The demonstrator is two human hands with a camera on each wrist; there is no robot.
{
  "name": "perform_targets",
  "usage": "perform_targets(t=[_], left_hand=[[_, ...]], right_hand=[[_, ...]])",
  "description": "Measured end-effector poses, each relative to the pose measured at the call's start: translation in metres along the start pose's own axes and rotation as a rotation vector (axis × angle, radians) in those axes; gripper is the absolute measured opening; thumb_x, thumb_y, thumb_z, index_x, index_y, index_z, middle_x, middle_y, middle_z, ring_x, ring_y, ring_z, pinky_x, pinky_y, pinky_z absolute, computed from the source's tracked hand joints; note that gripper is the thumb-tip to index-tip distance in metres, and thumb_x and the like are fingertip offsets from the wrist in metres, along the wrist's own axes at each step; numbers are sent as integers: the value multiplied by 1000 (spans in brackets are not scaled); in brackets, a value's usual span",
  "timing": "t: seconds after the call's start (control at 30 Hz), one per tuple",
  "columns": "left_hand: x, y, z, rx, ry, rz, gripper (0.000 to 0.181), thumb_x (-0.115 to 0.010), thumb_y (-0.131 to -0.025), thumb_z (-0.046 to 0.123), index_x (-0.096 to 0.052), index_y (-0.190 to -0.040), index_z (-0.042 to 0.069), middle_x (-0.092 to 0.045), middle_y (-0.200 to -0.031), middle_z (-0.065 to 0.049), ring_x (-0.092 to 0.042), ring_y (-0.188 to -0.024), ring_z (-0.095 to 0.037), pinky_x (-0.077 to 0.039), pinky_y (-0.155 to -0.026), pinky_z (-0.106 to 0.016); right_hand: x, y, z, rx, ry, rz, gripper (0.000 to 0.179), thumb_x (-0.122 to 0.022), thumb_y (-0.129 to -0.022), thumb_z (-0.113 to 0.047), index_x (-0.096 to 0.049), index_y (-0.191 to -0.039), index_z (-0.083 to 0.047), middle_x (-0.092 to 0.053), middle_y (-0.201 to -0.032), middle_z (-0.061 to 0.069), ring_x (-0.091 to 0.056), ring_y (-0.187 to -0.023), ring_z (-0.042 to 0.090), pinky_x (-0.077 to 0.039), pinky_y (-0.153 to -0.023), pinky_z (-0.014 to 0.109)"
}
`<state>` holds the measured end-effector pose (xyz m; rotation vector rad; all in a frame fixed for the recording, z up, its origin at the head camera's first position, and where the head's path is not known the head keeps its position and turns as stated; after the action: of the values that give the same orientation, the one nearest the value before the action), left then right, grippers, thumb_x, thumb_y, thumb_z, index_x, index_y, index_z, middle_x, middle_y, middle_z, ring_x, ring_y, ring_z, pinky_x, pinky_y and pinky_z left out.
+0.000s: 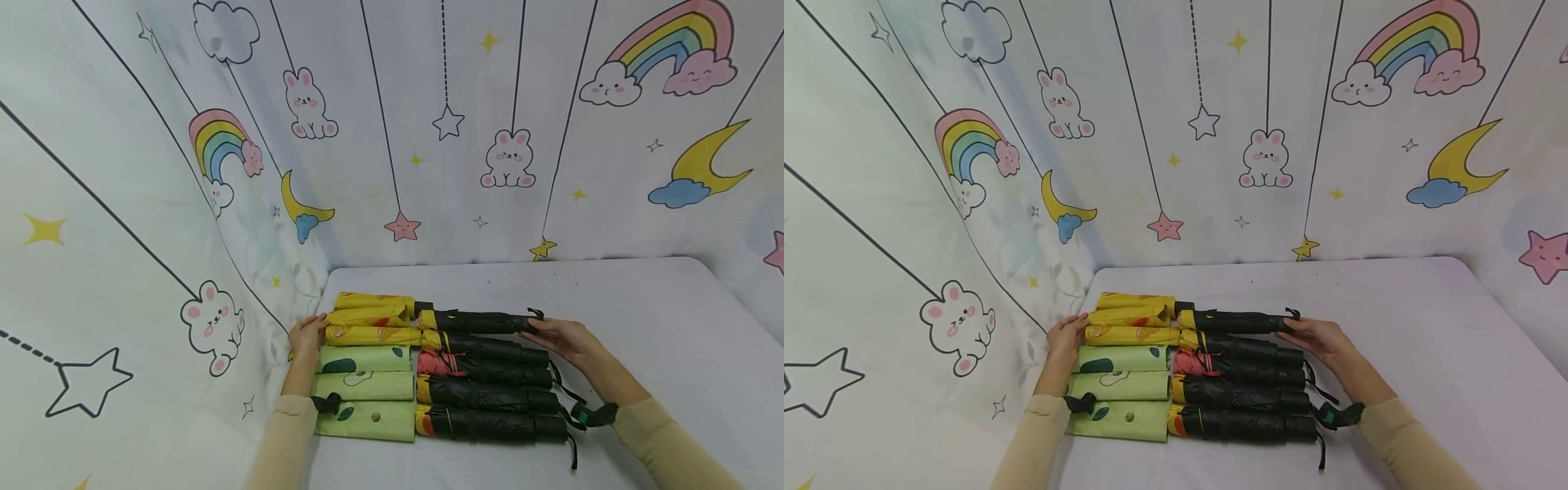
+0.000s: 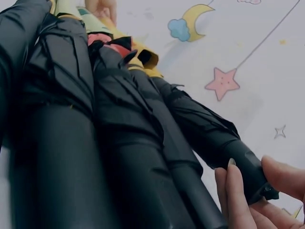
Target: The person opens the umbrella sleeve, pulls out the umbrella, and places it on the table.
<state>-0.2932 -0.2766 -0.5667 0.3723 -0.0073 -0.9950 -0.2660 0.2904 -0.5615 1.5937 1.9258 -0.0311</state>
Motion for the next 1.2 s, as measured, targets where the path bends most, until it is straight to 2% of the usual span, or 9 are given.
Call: perform_targets(t=[0.23,0.3,0.43,0.53,0.63,0.77,0.9,1.03,1.2], left_hand=[[1,1,3,-4,7,-2,41,-72,-94,-6,-55,-132,-3,-67,-136,-19,-67,-122,-26,-57,-101,-33],[0,1,4,-6,10,0,42,-71,-94,-6,-55,-132,-4,-67,-135,-19,-68,-119,-25,-57,-100,-32],[0,0,4,0,13,-1,44,-71,-95,-7,-53,-134,-5,-66,-136,-20,-68,-119,-25,-56,-101,-32],[-1,-1,4,7,29,-2,40,-71,-95,-7,-54,-131,-3,-64,-138,-22,-66,-123,-27,-55,-103,-34],[-2,-2,5,9,39,-11,38,-71,-95,-7,-55,-129,0,-62,-141,-23,-64,-127,-29,-54,-106,-35],[-3,-2,7,8,21,-24,42,-70,-96,-7,-53,-133,-2,-60,-143,-23,-63,-128,-30,-53,-107,-36],[-2,-3,8,4,3,-18,45,-69,-97,-5,-51,-138,-4,-63,-140,-21,-66,-121,-27,-54,-106,-35],[-1,-4,9,5,9,-5,42,-69,-97,-4,-53,-136,-5,-67,-131,-17,-70,-112,-22,-56,-103,-34],[-2,-4,10,11,10,-19,38,-69,-96,-6,-55,-132,-3,-67,-127,-15,-71,-106,-20,-56,-103,-33]], right_hand=[[11,1,4,10,51,-13,20,-58,-105,2,-76,-108,-5,-76,-107,5,-76,-104,23,-55,-103,37],[13,1,4,11,115,-11,20,-59,-105,-2,-71,-121,0,-76,-111,6,-75,-106,21,-56,-102,35],[16,0,5,26,321,40,60,-67,-104,-14,-40,-151,12,-63,-138,21,-74,-109,17,-58,-95,27],[17,-1,5,40,491,63,83,-70,-102,-22,-21,-157,17,-44,-152,30,-73,-110,15,-58,-92,21],[17,0,5,52,632,103,89,-76,-99,-28,-25,-155,18,-53,-146,29,-75,-106,14,-58,-91,22],[18,3,2,76,785,171,85,-80,-94,-35,-41,-149,17,-75,-118,16,-77,-97,14,-61,-83,24],[19,2,1,108,869,199,79,-82,-92,-39,-52,-142,15,-79,-106,10,-78,-91,16,-62,-78,27],[19,1,0,145,972,212,82,-82,-92,-42,-52,-143,14,-77,-111,17,-78,-94,24,-63,-80,34],[13,3,-5,191,1176,241,77,-79,-91,-50,-61,-140,7,-64,-134,31,-67,-114,46,-59,-85,55]])
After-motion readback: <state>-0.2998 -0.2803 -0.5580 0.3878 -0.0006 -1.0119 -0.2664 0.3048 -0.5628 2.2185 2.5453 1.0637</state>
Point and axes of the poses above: each hand's wrist, its own y-axis away from the middle knuckle, its own x-axis out of the back of the hand, z = x × y, the point moved 2 cm from there along -y, towards the middle knuckle
